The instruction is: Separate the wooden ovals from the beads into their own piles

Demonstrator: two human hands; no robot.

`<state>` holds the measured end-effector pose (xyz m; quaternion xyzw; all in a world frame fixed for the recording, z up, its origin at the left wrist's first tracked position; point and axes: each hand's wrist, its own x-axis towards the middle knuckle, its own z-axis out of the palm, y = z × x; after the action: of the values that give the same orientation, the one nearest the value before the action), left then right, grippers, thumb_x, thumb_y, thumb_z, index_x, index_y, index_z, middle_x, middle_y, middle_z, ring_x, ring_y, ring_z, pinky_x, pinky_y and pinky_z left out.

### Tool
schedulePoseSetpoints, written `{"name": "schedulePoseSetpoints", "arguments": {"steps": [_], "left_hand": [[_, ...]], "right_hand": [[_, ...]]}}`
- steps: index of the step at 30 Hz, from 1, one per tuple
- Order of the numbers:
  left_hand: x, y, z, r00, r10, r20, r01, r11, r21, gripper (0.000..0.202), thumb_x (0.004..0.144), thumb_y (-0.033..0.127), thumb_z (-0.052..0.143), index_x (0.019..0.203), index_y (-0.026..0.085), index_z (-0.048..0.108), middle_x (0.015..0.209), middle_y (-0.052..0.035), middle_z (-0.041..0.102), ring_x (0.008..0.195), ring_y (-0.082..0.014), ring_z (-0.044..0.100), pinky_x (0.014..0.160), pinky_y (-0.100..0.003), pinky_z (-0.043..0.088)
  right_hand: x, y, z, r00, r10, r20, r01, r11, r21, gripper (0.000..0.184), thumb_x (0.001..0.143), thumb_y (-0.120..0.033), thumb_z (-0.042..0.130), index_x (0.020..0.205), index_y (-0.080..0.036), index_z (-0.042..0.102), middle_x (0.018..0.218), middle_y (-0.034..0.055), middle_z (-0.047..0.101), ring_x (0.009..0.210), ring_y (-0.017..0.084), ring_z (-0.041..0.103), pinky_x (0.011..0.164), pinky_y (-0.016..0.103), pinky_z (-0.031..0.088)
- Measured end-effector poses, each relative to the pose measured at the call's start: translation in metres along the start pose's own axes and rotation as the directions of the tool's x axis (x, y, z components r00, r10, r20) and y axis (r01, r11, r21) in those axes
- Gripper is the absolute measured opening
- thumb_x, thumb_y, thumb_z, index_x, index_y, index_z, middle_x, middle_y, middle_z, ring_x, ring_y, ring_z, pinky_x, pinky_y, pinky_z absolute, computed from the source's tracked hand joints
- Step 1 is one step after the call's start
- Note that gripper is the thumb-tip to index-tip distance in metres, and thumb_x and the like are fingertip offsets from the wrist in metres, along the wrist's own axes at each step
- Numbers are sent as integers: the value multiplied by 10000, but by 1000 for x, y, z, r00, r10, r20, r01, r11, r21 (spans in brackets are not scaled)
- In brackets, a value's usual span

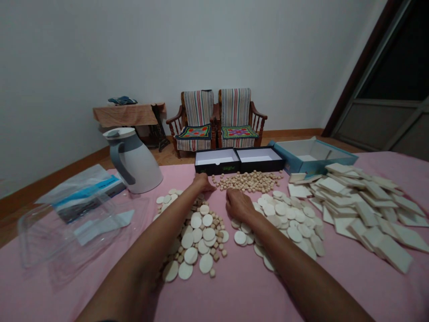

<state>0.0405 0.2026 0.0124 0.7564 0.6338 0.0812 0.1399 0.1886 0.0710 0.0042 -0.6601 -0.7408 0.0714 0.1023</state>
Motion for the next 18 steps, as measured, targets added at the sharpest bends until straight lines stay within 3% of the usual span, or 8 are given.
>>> {"name": "schedulePoseSetpoints", "arguments": {"steps": [3, 8, 11, 14, 18], "left_hand": [[1, 3, -1, 997, -48, 58, 46, 998, 31, 533, 532, 397, 855, 952, 126, 672, 1031, -129, 680, 1034, -296, 612, 797, -256, 506], [-1, 18, 8, 992, 8, 125, -4, 1000, -31, 321, 891, 334, 587, 1159, 158, 571, 1164, -76, 584, 1022, -232, 593, 841, -394, 521], [-2, 20, 11, 991, 76, 109, -63, 991, -116, 334, 909, 329, 560, 1192, 151, 546, 1185, -90, 571, 1012, -220, 592, 840, -414, 524], [0, 9, 3, 994, 98, 45, -89, 983, -163, 338, 913, 327, 555, 1198, 147, 539, 1185, -96, 571, 1005, -215, 594, 840, -420, 525], [1, -18, -12, 999, 28, -38, -32, 993, -114, 316, 915, 325, 551, 1187, 163, 551, 1195, -92, 569, 1018, -213, 589, 850, -411, 521]], "right_hand": [[0, -1, 0, 1000, 1, 0, -1, 1000, -5, 265, 854, -147, 411, 1084, -166, 541, 1081, 122, 642, 964, 227, 607, 705, 292, 388], [1, -1, 2, 1000, -2, -2, 2, 1000, -6, 249, 858, -159, 410, 1069, -161, 542, 1077, 124, 643, 960, 229, 609, 700, 291, 386], [1, 0, 2, 1000, -2, 2, 2, 1000, -6, 253, 860, -152, 408, 1074, -165, 542, 1077, 122, 643, 966, 227, 608, 709, 291, 387], [1, 0, 3, 1000, -6, 6, 6, 1000, -6, 264, 859, -154, 414, 1093, -165, 537, 1091, 126, 636, 986, 236, 602, 719, 298, 390], [2, -1, 3, 1000, 7, 11, -6, 1000, -8, 252, 866, -164, 414, 1086, -168, 537, 1078, 125, 638, 957, 240, 611, 701, 301, 387]]}}
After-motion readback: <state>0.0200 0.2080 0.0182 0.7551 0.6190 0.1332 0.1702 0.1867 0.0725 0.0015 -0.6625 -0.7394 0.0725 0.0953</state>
